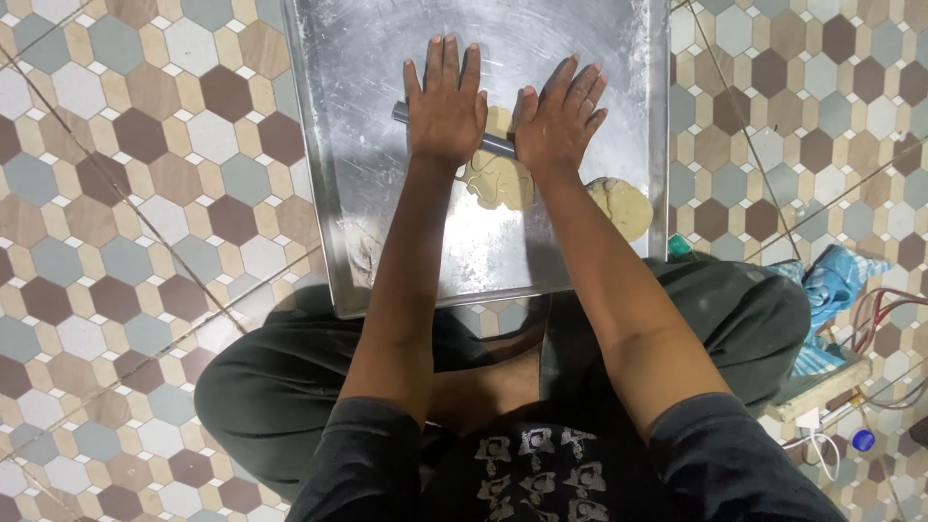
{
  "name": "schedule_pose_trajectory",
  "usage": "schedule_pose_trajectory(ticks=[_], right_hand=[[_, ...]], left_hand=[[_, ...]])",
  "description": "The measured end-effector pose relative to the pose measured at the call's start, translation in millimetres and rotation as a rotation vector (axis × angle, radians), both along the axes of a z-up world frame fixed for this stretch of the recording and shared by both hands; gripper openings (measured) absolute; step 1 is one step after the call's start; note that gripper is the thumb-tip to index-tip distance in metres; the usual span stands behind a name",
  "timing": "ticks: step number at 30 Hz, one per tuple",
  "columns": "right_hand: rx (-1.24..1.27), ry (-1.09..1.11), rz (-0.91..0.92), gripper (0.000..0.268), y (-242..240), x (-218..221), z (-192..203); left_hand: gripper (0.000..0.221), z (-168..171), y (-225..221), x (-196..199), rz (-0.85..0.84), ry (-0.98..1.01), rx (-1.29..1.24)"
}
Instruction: Rolling out small pieces of dough on a metal tray and shaping them using a metal rod.
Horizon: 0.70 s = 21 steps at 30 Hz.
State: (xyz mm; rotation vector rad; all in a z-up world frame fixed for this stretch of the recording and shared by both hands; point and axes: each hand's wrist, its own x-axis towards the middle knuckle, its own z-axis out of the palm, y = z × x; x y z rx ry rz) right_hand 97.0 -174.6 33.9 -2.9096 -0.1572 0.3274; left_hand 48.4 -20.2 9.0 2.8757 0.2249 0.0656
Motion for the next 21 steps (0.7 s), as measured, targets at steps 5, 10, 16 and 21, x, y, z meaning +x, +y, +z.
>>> schedule_pose_trajectory(ticks=[5, 10, 16, 21], right_hand=[[-0.010, 0.033, -0.012, 0.075, 2, -4, 9], [-0.025, 0.051, -0.009, 0.076, 2, -17, 15], [-0.071, 0.018, 0.026, 0.076, -1, -36, 12], [-0.041, -0.078, 0.044, 0.076, -3, -51, 9]], left_hand=[[0.061, -5, -2, -6, 0.014, -0.020, -0.022], [0.057, -4, -4, -25, 0.006, -0.170, -0.025], [0.057, -5, -6, -47, -0.006, -0.158, -0.013], [0.059, -7, -9, -58, 0.017, -0.100, 0.000]])
